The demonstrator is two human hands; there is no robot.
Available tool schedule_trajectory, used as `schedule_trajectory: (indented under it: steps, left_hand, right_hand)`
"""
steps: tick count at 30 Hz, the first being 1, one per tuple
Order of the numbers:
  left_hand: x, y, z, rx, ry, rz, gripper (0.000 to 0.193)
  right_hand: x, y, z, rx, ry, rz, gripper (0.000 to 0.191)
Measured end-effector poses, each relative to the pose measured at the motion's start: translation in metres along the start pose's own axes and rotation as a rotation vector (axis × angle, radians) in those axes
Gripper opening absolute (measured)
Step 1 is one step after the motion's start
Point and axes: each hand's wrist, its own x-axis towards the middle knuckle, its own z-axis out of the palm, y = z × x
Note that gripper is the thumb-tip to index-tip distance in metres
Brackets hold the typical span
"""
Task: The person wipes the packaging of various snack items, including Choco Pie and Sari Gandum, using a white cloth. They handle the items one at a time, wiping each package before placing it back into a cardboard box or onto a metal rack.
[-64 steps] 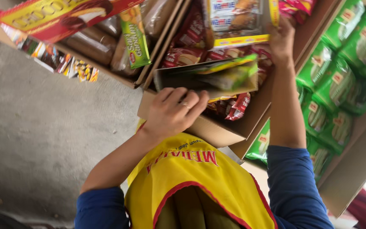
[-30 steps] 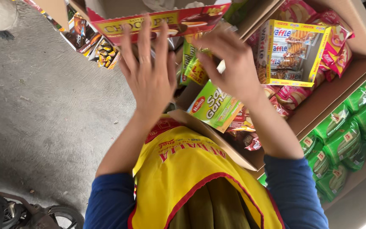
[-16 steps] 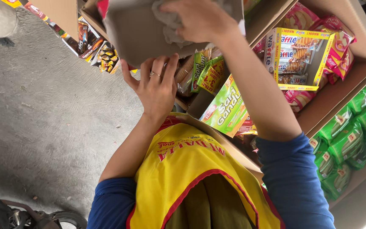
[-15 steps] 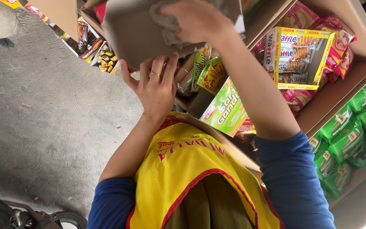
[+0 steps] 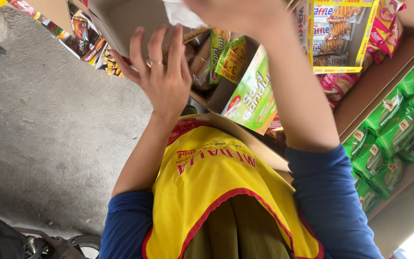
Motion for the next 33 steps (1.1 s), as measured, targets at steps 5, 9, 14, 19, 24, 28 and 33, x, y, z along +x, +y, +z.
schedule_trajectory:
  steps: [5, 9, 14, 19, 24, 28, 33]
  left_hand:
    - [-0.027, 0.03, 0.001, -0.575, -0.225, -0.147, 0.037]
    - [-0.046, 0.049, 0.024, -0.872, -0.423, -0.316, 0.045]
    - [-0.058, 0.052, 0.037, -0.971, -0.379, -0.265, 0.016]
    - [-0.031, 0.054, -0.001, -1.276, -0.421, -0.34, 0.019]
    - [0.018, 0.048, -0.053, -1.191, -0.313, -0.122, 0.017]
    - [0.036, 0.064, -0.048, -1.422, -0.293, -0.296, 0.024]
    - [0.007, 0.083, -0.027, -1.885, -0.475, -0.329, 0.06]
  right_hand:
    - [-0.089, -0.058, -0.086, 0.217, 0.1, 0.151, 0.026]
    - [-0.111, -0.071, -0.071, 0.346, 0.201, 0.151, 0.028]
    - [-0.151, -0.072, -0.029, 0.619, 0.375, 0.515, 0.026]
    - [-0.182, -0.067, -0.028, 0.959, 0.524, 0.356, 0.019]
    - [-0.184, -0.083, -0.019, 1.181, 0.5, 0.255, 0.02]
    - [-0.176, -0.099, 0.0, 1.328, 0.702, 0.299, 0.025]
    - [-0.168, -0.118, 0.009, 1.556, 0.957, 0.423, 0.032]
